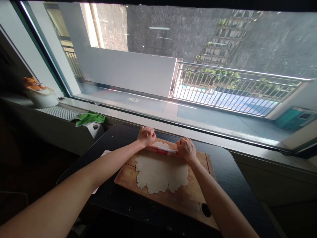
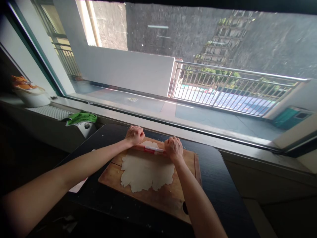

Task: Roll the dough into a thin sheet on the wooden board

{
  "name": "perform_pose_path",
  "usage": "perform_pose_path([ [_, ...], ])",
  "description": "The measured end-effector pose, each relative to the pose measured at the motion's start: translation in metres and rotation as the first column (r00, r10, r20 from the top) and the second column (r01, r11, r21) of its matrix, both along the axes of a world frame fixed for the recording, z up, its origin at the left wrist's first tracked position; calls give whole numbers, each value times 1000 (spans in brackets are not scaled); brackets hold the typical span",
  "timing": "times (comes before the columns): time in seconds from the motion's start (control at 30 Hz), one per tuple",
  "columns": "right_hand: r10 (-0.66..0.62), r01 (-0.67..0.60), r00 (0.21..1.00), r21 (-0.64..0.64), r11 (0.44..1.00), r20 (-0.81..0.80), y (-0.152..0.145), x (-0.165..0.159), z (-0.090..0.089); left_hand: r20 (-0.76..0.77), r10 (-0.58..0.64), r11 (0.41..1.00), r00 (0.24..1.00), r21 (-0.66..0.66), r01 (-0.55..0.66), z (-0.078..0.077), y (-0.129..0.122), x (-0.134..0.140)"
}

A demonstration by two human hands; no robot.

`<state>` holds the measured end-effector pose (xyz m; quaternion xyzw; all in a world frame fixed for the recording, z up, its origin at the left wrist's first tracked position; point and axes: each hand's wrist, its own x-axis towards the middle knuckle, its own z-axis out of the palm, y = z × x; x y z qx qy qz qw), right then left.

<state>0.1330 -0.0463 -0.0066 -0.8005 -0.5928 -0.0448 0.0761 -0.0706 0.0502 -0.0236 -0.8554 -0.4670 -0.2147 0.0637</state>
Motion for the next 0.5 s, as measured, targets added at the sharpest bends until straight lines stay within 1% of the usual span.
perform_pose_path([
  [0.1,-32,32,999,-7,999,-14,7,2,1,31,28,1000,999,1,-28,-1,5,3],
  [0.2,-37,36,999,-29,999,-22,1,0,2,19,36,999,999,-19,-36,-2,0,1],
  [0.27,-47,45,998,-66,997,-41,-10,-4,2,6,39,998,999,-42,-39,-3,-9,-4],
  [0.37,-68,61,996,-110,992,-61,-32,-13,-1,10,22,997,1000,-75,-21,-6,-30,-13],
  [0.43,-65,62,997,-80,995,-44,-47,-19,-4,13,-8,997,1000,-80,9,-9,-46,-21],
  [0.5,-45,45,999,-14,999,0,-60,-25,-8,3,-45,996,999,-73,45,-13,-61,-28],
])
